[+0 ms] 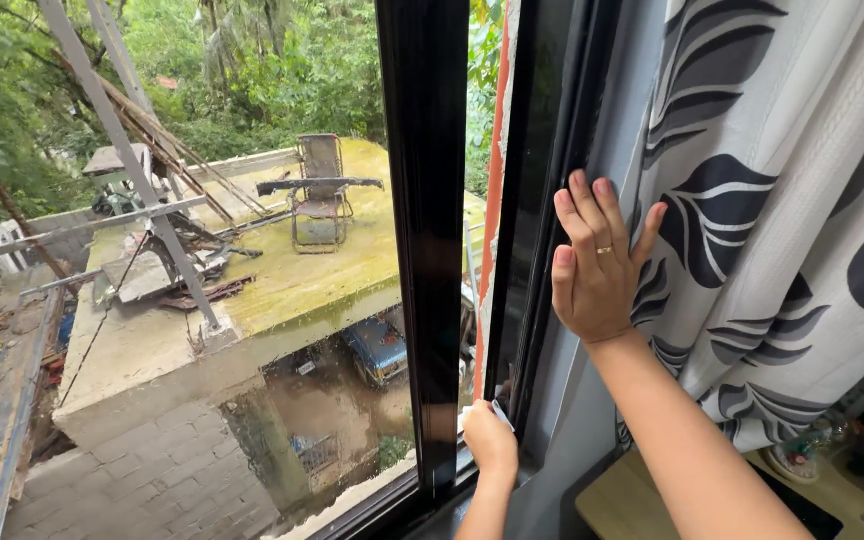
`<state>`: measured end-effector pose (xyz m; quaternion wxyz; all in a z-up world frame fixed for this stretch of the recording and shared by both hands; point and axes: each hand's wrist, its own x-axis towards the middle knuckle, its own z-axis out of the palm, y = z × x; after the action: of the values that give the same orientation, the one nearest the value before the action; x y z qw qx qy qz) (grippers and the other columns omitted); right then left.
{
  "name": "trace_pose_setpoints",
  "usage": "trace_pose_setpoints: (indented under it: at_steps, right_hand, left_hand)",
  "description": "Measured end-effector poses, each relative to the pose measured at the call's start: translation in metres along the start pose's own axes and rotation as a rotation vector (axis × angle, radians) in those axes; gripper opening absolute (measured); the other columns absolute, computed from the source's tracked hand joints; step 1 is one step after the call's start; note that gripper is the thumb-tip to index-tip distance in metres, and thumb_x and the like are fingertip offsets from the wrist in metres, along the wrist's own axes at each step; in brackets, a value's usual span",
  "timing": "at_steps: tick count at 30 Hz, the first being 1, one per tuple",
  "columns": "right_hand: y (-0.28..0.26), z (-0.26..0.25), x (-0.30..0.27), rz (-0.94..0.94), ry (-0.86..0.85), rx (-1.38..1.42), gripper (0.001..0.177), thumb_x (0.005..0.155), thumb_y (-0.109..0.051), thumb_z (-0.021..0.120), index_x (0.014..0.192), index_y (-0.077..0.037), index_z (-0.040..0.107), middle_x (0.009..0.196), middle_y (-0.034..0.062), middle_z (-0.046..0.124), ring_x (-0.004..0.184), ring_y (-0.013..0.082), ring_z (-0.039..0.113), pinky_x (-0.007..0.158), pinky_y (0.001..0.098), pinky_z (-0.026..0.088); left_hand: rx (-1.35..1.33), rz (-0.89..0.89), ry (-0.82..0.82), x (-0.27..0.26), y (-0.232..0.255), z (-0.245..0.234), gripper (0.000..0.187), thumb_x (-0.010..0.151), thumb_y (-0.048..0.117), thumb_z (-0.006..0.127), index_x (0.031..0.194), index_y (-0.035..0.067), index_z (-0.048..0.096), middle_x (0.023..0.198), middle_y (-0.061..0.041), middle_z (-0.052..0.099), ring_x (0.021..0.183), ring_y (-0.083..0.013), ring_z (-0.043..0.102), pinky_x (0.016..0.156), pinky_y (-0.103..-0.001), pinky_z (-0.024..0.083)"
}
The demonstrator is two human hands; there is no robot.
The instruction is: The person cleans the frame and sill of a window by hand using a series of wet wipes, running their fingers along the grooves and wiping the black metal surfaces before discarding the used wipes.
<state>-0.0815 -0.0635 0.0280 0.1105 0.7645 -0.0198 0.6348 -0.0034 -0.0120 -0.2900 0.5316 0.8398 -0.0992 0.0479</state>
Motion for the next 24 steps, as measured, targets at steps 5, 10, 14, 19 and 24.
trace_pose_setpoints:
  at_steps: [5, 10, 14, 19, 24]
  right_hand:
    - [-0.002, -0.001, -0.001, -0.01, -0.008, -0.015, 0.051, 0.113, -0.026, 0.028, 0.149, -0.004, 0.056, 0.157, 0.0116, 0.055, 0.154, 0.0274, 0.038, 0.128, 0.058, -0.002]
    - [0.0, 0.0, -0.003, 0.008, -0.014, 0.007, 0.049, 0.114, -0.025, 0.029, 0.148, -0.004, 0.056, 0.158, 0.0114, 0.055, 0.155, 0.0274, 0.038, 0.128, 0.0582, -0.003]
    - [0.002, 0.001, -0.001, -0.007, -0.014, -0.017, 0.05, 0.113, -0.025, 0.029, 0.148, -0.005, 0.058, 0.158, 0.0115, 0.056, 0.154, 0.0278, 0.038, 0.126, 0.0588, -0.003]
    - [-0.002, -0.002, 0.0, -0.005, -0.018, 0.01, 0.05, 0.114, -0.026, 0.028, 0.149, -0.003, 0.056, 0.158, 0.0131, 0.055, 0.155, 0.0288, 0.037, 0.127, 0.0598, -0.002]
    - [0.001, 0.0, -0.001, -0.011, -0.018, 0.0, 0.05, 0.115, -0.025, 0.028, 0.15, -0.003, 0.056, 0.159, 0.0141, 0.054, 0.156, 0.0295, 0.037, 0.127, 0.0603, -0.001]
  left_hand:
    - [-0.35, -0.053, 0.11, -0.011, 0.052, -0.036, 0.005, 0.083, 0.002, 0.068, 0.085, 0.002, 0.072, 0.08, -0.014, 0.072, 0.076, -0.0309, 0.072, 0.073, -0.042, 0.056]
    - [-0.659, 0.1, 0.139, -0.018, 0.104, -0.075, 0.012, 0.086, -0.002, 0.065, 0.095, 0.003, 0.072, 0.088, -0.01, 0.074, 0.078, -0.0244, 0.073, 0.073, -0.037, 0.057]
    - [-0.532, 0.294, 0.128, -0.019, 0.078, -0.067, 0.013, 0.088, -0.005, 0.062, 0.095, 0.003, 0.069, 0.095, -0.012, 0.07, 0.084, -0.0301, 0.07, 0.075, -0.038, 0.056]
    - [-0.109, 0.302, -0.079, -0.019, 0.001, -0.049, 0.018, 0.082, -0.008, 0.057, 0.091, 0.001, 0.068, 0.097, -0.016, 0.067, 0.091, -0.038, 0.065, 0.079, -0.045, 0.052]
    - [0.398, 0.7, -0.232, -0.01, -0.024, -0.035, 0.009, 0.085, -0.002, 0.059, 0.09, 0.0, 0.066, 0.104, -0.018, 0.06, 0.104, -0.0367, 0.061, 0.079, -0.042, 0.053]
